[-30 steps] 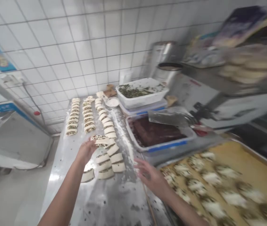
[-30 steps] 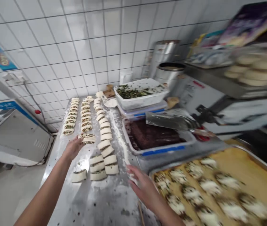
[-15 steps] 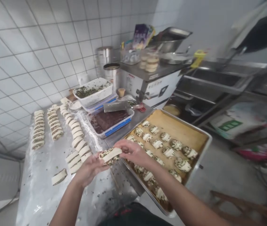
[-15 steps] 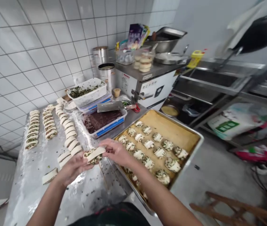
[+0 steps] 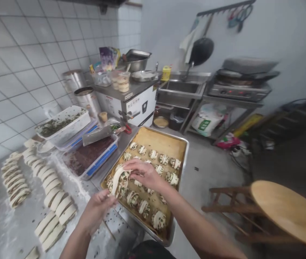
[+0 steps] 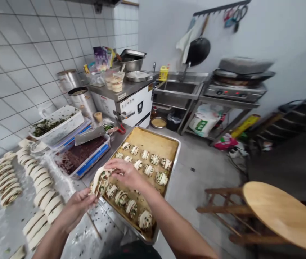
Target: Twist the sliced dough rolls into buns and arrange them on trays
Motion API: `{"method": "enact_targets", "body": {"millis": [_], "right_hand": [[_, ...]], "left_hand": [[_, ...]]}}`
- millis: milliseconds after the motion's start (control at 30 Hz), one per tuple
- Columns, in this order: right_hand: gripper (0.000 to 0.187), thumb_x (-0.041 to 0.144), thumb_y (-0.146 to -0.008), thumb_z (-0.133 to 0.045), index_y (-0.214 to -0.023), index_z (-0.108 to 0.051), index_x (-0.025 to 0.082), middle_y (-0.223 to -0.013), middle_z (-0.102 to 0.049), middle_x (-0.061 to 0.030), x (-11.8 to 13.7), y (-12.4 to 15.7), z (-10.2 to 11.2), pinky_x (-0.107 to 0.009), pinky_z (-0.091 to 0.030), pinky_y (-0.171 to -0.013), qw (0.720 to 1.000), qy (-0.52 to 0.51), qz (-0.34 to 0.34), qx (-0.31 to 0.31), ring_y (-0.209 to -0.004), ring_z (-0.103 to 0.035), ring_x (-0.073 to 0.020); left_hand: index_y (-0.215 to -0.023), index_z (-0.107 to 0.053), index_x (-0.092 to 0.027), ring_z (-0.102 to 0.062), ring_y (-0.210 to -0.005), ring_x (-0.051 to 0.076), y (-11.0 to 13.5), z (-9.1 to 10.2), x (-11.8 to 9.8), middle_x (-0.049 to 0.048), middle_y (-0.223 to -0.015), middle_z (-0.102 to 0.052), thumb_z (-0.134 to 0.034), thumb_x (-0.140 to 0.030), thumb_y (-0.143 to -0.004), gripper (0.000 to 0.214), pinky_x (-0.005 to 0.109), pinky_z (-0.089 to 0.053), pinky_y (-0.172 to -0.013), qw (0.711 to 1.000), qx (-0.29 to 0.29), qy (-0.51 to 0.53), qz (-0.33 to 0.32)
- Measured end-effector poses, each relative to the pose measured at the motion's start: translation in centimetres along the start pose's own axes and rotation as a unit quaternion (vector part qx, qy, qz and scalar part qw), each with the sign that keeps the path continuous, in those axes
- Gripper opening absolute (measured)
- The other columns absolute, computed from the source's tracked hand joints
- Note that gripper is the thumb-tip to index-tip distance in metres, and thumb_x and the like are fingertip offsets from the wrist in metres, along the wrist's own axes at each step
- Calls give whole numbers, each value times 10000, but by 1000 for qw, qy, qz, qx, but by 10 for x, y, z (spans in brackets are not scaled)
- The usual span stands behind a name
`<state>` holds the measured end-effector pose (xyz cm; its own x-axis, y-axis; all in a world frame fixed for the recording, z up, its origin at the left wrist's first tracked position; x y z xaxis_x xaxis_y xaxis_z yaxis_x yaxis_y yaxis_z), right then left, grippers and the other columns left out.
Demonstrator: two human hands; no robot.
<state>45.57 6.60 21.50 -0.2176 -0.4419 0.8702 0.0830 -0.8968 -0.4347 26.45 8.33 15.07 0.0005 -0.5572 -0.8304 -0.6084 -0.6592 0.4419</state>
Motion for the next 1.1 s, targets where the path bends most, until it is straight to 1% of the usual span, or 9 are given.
{"method": "enact_targets", "body": {"millis": [100, 200, 333, 500, 633, 733, 833, 967, 1100], "right_hand": [[165, 291, -795, -596, -937, -655, 232, -993, -604, -55, -8, 6, 17, -296, -486, -727, 993, 26, -1, -119, -913, -566, -162], [155, 336, -768, -611, -859, -651, 217, -859, -626, -38, -27, 13, 26, -277, -486, -641, 965, 8, -58, -255, -765, -588, -153], [232, 418, -749, -601, -776, -577, 188, -568, -553, 30, -60, 25, 6, -230, -429, -486, 922, -100, -179, -329, -495, -523, -110], [323, 455, -688, -655, -648, -534, 159, -486, -555, 19, -73, 30, -47, -235, -420, -481, 873, -280, -290, -274, -442, -512, -111], [284, 360, -633, -735, -776, -613, 147, -670, -629, -11, -63, 28, -60, -239, -453, -567, 811, -423, -312, -256, -591, -578, -122], [269, 350, -649, -730, -811, -619, 166, -756, -638, -14, -64, 24, -58, -241, -469, -603, 772, -501, -314, -233, -679, -601, -133], [240, 364, -687, -700, -759, -610, 153, -701, -628, -9, -76, 22, -54, -217, -474, -581, 755, -517, -342, -211, -623, -595, -109], [264, 348, -659, -724, -772, -591, 150, -678, -619, -2, -105, 18, -38, -234, -503, -566, 762, -476, -409, -159, -559, -586, -105], [311, 312, -630, -746, -842, -587, 151, -789, -626, -26, -149, -1, 19, -265, -528, -647, 829, -366, -414, -81, -634, -600, -114]], "left_hand": [[-648, -609, -131, -488, -534, 80, -14, -17, -1, 0, -573, -571, -729, -303, -621, 212, 195, -388, -547, 999, -16, 41, -5], [-719, -622, -146, -553, -644, 101, -27, -38, -7, 7, -672, -612, -741, -267, -609, 202, 225, -434, -662, 990, -40, 131, -35], [-875, -627, -165, -597, -807, 135, -45, -63, -14, 33, -858, -651, -735, -260, -614, 298, 253, -435, -782, 972, -87, 198, -92], [-881, -600, -192, -585, -658, 110, -64, -56, -10, -15, -728, -610, -689, -325, -659, 274, 229, -456, -643, 955, -200, 143, -166], [-858, -639, -189, -522, -1046, 191, -56, -34, -26, 63, -1133, -550, -572, -288, -761, 154, 298, -415, -887, 882, -307, -152, -324], [-918, -633, -212, -396, -1202, 215, -47, -34, -36, 56, -1340, -379, -460, -183, -815, 204, 375, -341, -995, 776, -253, -362, -450], [-1071, -572, -233, -319, -1262, 246, -47, -38, -30, 67, -1413, -270, -452, -123, -801, 315, 439, -330, -1006, 709, -158, -487, -485], [-1233, -443, -217, -257, -1299, 266, -56, -37, -16, 107, -1431, -233, -450, -118, -803, 442, 464, -320, -1015, 710, -87, -523, -464], [-1256, -405, -217, -289, -1287, 251, -68, -19, -7, 112, -1399, -294, -442, -152, -818, 445, 448, -344, -1005, 740, -118, -507, -427]]}}
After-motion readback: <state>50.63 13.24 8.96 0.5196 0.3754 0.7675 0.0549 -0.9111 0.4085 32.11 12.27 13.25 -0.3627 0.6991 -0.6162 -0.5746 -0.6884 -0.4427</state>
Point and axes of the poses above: each hand's wrist, its own y-axis away from the middle knuckle, its own z-axis out of the back of the hand, x = y × z, the point moved 5 cm from there along -y, towards the middle knuckle
